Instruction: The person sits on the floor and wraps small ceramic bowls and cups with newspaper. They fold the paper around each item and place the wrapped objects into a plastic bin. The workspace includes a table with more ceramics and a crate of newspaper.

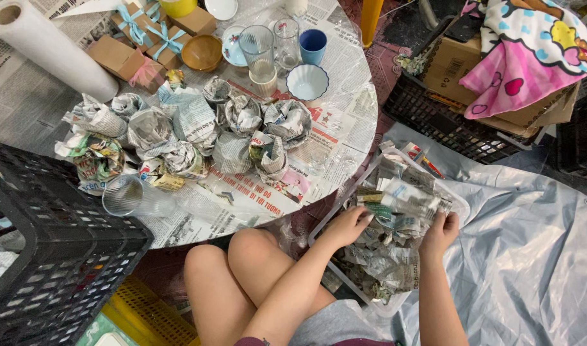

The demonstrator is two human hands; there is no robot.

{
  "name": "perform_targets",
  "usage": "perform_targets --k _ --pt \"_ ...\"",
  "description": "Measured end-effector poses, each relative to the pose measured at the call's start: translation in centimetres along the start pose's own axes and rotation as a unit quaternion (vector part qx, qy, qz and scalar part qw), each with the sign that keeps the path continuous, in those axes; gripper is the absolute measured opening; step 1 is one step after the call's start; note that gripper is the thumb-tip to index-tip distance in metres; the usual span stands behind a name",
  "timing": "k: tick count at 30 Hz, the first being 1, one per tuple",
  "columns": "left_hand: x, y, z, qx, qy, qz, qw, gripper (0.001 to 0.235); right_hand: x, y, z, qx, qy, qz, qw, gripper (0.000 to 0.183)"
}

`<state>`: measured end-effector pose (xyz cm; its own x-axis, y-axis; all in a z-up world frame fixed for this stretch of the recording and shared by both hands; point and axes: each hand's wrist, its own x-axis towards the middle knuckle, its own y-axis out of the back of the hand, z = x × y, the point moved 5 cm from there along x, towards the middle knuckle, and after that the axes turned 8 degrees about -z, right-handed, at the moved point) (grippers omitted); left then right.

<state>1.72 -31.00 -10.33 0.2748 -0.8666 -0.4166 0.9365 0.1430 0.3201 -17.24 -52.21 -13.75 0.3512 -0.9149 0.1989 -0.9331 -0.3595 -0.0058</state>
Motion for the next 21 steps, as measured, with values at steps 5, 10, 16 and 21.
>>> perform_targets --k 5,10,16,21 --pt "2.7 -1.3 -0.6 -0.354 -0.028 -0.031 0.934 0.064 -2.4 -2.0 -3.2 0.049 -0.042 -0.126 0.990 0.028" --pt "1.8 1.1 -3.1 -0.302 -0.049 0.116 0.945 0.059 -3.6 -5.8 -6.9 0.090 -0.103 -0.203 0.970 0.057" --pt "-1.4 4.2 -1.9 -0.289 -0.062 0.223 0.929 0.048 -4.5 -7.5 -9.7 0.072 -0.133 -0.219 0.964 0.066" --pt "-6.7 9.6 -1.2 -0.272 -0.121 0.264 0.917 0.050 -3.3 -7.6 -10.6 0.043 -0.105 -0.293 0.949 0.049"
